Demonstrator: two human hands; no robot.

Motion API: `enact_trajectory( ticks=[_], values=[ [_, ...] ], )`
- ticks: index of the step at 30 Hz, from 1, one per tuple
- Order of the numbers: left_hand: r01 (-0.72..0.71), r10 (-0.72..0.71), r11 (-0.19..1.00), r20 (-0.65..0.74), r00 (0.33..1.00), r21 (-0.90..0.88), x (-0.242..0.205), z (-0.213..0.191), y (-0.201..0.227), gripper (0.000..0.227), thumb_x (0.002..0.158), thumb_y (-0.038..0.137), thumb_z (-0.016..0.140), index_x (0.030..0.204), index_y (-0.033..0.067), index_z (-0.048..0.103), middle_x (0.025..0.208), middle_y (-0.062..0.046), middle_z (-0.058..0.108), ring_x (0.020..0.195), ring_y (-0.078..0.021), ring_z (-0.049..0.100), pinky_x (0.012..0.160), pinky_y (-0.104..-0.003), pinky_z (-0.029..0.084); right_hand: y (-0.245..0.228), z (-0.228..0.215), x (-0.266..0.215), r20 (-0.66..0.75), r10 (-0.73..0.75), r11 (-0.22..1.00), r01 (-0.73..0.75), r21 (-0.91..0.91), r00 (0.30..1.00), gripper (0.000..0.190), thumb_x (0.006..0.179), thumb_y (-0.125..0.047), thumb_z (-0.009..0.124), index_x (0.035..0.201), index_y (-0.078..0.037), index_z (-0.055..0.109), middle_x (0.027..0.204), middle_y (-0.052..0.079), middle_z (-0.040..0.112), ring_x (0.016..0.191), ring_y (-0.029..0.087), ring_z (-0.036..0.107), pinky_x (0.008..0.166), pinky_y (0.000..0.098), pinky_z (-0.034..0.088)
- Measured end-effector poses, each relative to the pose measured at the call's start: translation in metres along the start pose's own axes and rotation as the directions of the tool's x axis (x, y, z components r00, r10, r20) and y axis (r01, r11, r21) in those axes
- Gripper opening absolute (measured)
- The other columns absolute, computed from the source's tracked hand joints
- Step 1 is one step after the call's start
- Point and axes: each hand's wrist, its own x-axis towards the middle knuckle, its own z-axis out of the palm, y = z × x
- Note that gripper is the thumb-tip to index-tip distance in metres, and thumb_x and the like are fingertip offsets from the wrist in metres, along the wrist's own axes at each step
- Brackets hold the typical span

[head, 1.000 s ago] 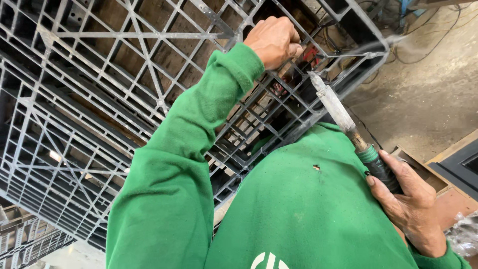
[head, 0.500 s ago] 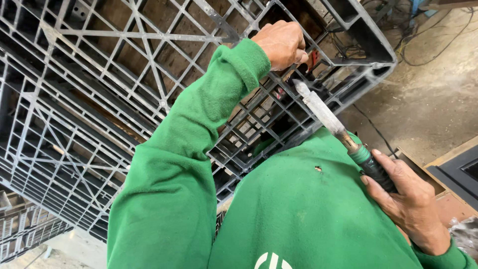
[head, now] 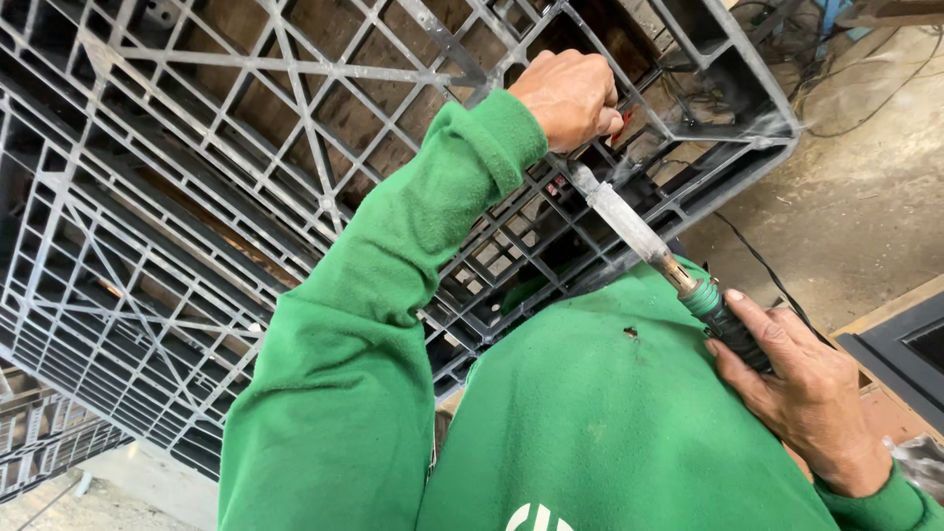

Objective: The person uses a hot air gun to melt and fuse sections of a black plastic crate. They repeatedly apply heat to specific joints and press the softened plastic together with their fingers to form a bond.

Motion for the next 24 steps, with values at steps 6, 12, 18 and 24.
enact_trajectory(
  ticks=[6, 12, 18, 24],
  values=[
    [0.073, -0.074, 0.997, 0.053, 0.996, 0.017, 0.003, 0.002, 0.001, 0.034, 0.091, 0.038, 0.074, 0.079, 0.0065, 0.077, 0.061, -0.013, 0.067, 0.060, -0.0264, 0.069, 0.064, -0.043, 0.054, -0.011, -0.007, 0.004, 0.022, 0.005, 0.997, -0.003, -0.073, 1.000, 0.066, 0.079, -0.020, 0.082, 0.140, -0.010, 0.062, 0.104, 0.013, 0.069, 0.074, 0.028, 0.067, 0.065, 0.0383, 0.054],
    [-0.018, 0.018, 0.999, -0.002, 1.000, 0.040, 0.001, 0.003, -0.002, 0.033, 0.090, 0.036, 0.075, 0.077, 0.0053, 0.077, 0.059, -0.015, 0.065, 0.058, -0.0291, 0.066, 0.064, -0.045, 0.053, -0.016, -0.018, 0.008, 0.113, 0.041, 0.988, -0.024, -0.155, 0.993, 0.068, 0.078, -0.024, 0.081, 0.141, -0.013, 0.060, 0.096, 0.011, 0.065, 0.066, 0.028, 0.064, 0.059, 0.0393, 0.052],
    [-0.072, 0.072, 0.996, 0.000, 0.997, 0.049, -0.001, -0.001, -0.003, 0.027, 0.089, 0.032, 0.074, 0.084, 0.0054, 0.077, 0.063, -0.017, 0.065, 0.065, -0.0341, 0.066, 0.070, -0.049, 0.052, -0.012, -0.019, 0.009, 0.172, 0.054, 0.972, -0.012, -0.236, 0.984, 0.065, 0.081, -0.029, 0.078, 0.141, -0.014, 0.059, 0.084, 0.008, 0.056, 0.065, 0.028, 0.061, 0.057, 0.0400, 0.050],
    [-0.032, 0.030, 0.999, 0.081, 0.996, 0.024, 0.000, -0.003, -0.004, 0.026, 0.089, 0.030, 0.073, 0.087, 0.0052, 0.077, 0.067, -0.016, 0.067, 0.070, -0.0350, 0.068, 0.076, -0.049, 0.053, -0.004, -0.009, 0.006, 0.126, 0.034, 0.976, -0.006, -0.217, 0.991, 0.064, 0.081, -0.030, 0.079, 0.139, -0.014, 0.059, 0.081, 0.008, 0.054, 0.066, 0.028, 0.061, 0.057, 0.0417, 0.050]
  ],
)
